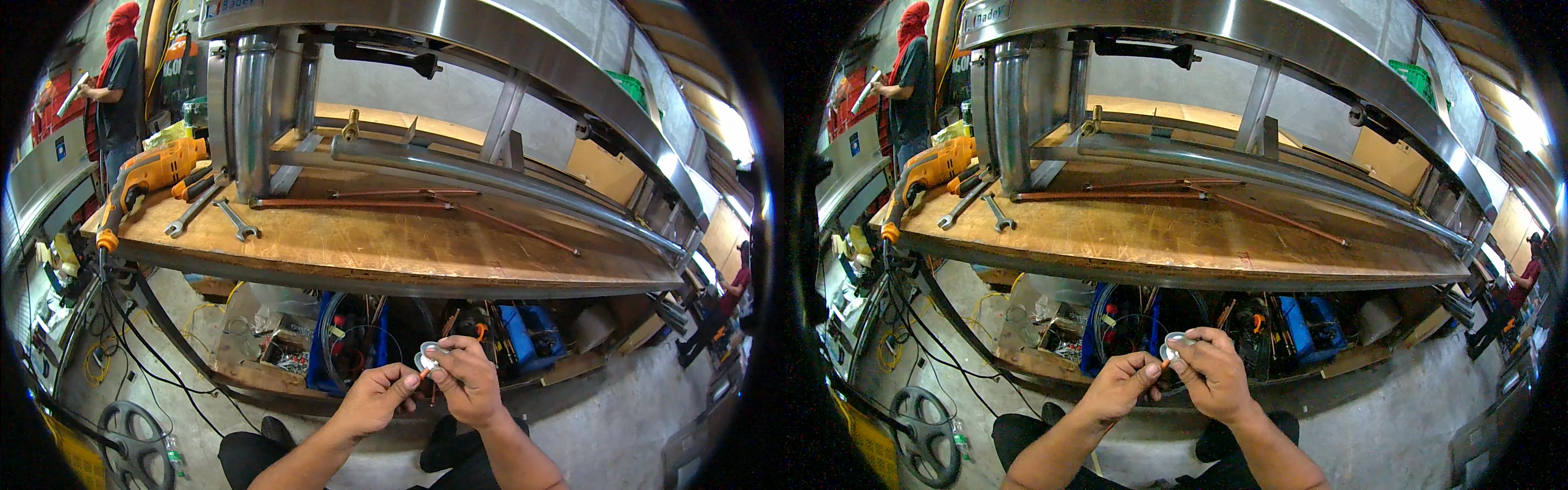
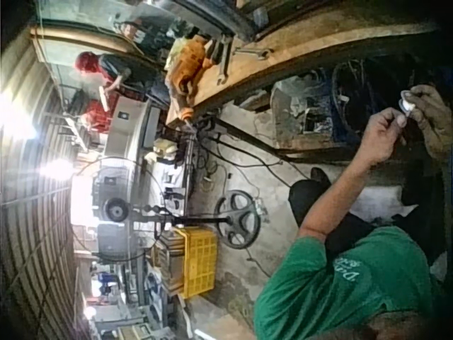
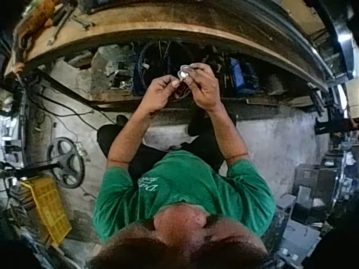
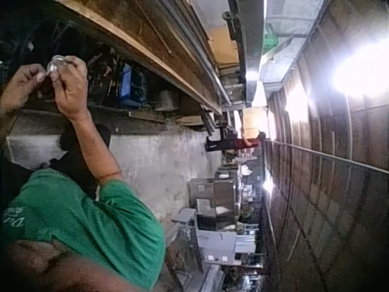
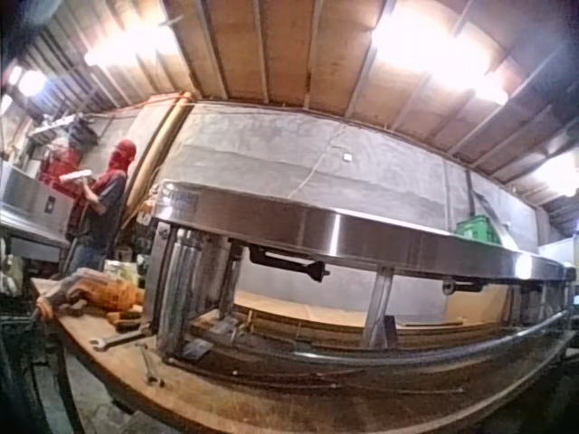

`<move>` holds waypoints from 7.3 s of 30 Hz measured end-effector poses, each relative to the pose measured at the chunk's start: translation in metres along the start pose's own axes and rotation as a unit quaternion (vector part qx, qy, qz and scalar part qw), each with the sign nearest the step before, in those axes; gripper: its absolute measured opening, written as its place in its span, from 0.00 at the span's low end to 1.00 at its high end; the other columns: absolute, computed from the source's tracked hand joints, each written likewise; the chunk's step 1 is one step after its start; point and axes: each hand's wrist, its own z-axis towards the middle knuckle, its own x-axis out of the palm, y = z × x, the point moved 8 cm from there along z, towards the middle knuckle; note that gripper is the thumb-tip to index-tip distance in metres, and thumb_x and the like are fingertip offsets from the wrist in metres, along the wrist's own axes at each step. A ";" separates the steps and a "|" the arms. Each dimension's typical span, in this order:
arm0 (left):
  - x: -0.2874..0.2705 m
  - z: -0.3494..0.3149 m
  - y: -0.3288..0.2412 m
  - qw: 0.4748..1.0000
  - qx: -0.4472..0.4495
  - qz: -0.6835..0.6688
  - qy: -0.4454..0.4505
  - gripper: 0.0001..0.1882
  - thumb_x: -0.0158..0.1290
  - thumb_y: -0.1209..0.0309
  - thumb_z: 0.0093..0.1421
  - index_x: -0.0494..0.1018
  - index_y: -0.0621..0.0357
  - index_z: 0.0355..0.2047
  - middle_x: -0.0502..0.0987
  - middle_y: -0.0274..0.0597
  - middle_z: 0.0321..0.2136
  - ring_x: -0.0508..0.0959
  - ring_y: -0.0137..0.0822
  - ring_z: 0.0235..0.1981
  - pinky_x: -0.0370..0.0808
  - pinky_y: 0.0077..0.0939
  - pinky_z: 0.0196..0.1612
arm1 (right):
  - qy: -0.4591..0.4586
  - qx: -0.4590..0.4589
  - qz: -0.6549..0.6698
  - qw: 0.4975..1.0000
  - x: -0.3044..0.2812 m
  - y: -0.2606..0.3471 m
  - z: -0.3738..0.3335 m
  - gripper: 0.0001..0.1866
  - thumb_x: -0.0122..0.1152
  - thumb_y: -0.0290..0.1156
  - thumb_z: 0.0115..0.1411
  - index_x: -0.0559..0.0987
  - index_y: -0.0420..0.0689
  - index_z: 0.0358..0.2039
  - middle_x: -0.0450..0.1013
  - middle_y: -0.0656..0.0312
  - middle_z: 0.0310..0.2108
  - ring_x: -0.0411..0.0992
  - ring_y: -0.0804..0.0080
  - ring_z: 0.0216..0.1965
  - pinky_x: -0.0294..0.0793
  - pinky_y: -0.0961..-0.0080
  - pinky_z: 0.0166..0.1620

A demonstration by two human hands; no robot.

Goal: The person sits on the floor and wraps white tape around the ends of several copper pipes. They repeatedly pick up a pipe, apply tape, and place it on the workbench.

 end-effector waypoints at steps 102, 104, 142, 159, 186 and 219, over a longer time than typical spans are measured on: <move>0.016 -0.008 0.000 0.989 -0.090 -0.069 0.092 0.15 0.48 0.58 0.69 0.72 0.56 0.34 0.75 0.32 0.21 0.69 0.21 0.16 0.66 0.13 0.21 | 0.009 -0.043 -0.054 0.998 -0.008 0.014 -0.004 0.11 0.64 0.28 0.58 0.82 0.39 0.41 0.79 0.57 0.33 0.73 0.57 0.44 0.71 0.66 0.49; 0.017 -0.007 -0.005 0.992 -0.084 -0.073 0.058 0.14 0.49 0.59 0.69 0.72 0.56 0.34 0.75 0.33 0.21 0.69 0.21 0.15 0.66 0.13 0.20 | 0.007 -0.043 -0.050 0.998 -0.007 0.012 -0.005 0.11 0.64 0.29 0.57 0.82 0.42 0.41 0.79 0.60 0.33 0.73 0.58 0.45 0.69 0.65 0.50; -0.027 0.004 0.058 0.966 -0.040 0.252 -0.045 0.12 0.54 0.64 0.66 0.70 0.62 0.38 0.75 0.35 0.31 0.71 0.20 0.29 0.69 0.17 0.32 | 0.044 0.117 -0.065 0.990 0.052 -0.049 -0.071 0.15 0.61 0.26 0.55 0.82 0.40 0.43 0.79 0.54 0.35 0.74 0.57 0.41 0.72 0.64 0.46; -0.010 -0.017 0.083 0.995 -0.082 0.060 -0.012 0.11 0.54 0.64 0.67 0.73 0.60 0.33 0.77 0.32 0.29 0.72 0.23 0.31 0.70 0.19 0.35 | 0.061 0.162 0.074 0.982 0.051 -0.051 -0.102 0.14 0.60 0.32 0.59 0.82 0.41 0.44 0.78 0.55 0.38 0.75 0.59 0.43 0.68 0.66 0.50; -0.049 -0.009 0.056 0.988 -0.024 0.108 -0.111 0.14 0.54 0.60 0.66 0.74 0.58 0.32 0.73 0.31 0.20 0.70 0.20 0.20 0.67 0.16 0.23 | -0.118 -0.014 -0.040 0.992 -0.091 0.004 -0.012 0.08 0.61 0.23 0.54 0.82 0.37 0.36 0.77 0.55 0.29 0.76 0.58 0.38 0.75 0.68 0.44; -0.139 0.034 0.057 0.906 0.017 -0.304 -0.295 0.15 0.51 0.51 0.66 0.68 0.45 0.29 0.63 0.25 0.16 0.63 0.25 0.15 0.60 0.22 0.20 | 0.534 0.275 0.223 0.768 0.191 -0.095 -0.177 0.27 0.63 0.50 0.60 0.77 0.42 0.51 0.77 0.53 0.37 0.74 0.63 0.38 0.72 0.66 0.43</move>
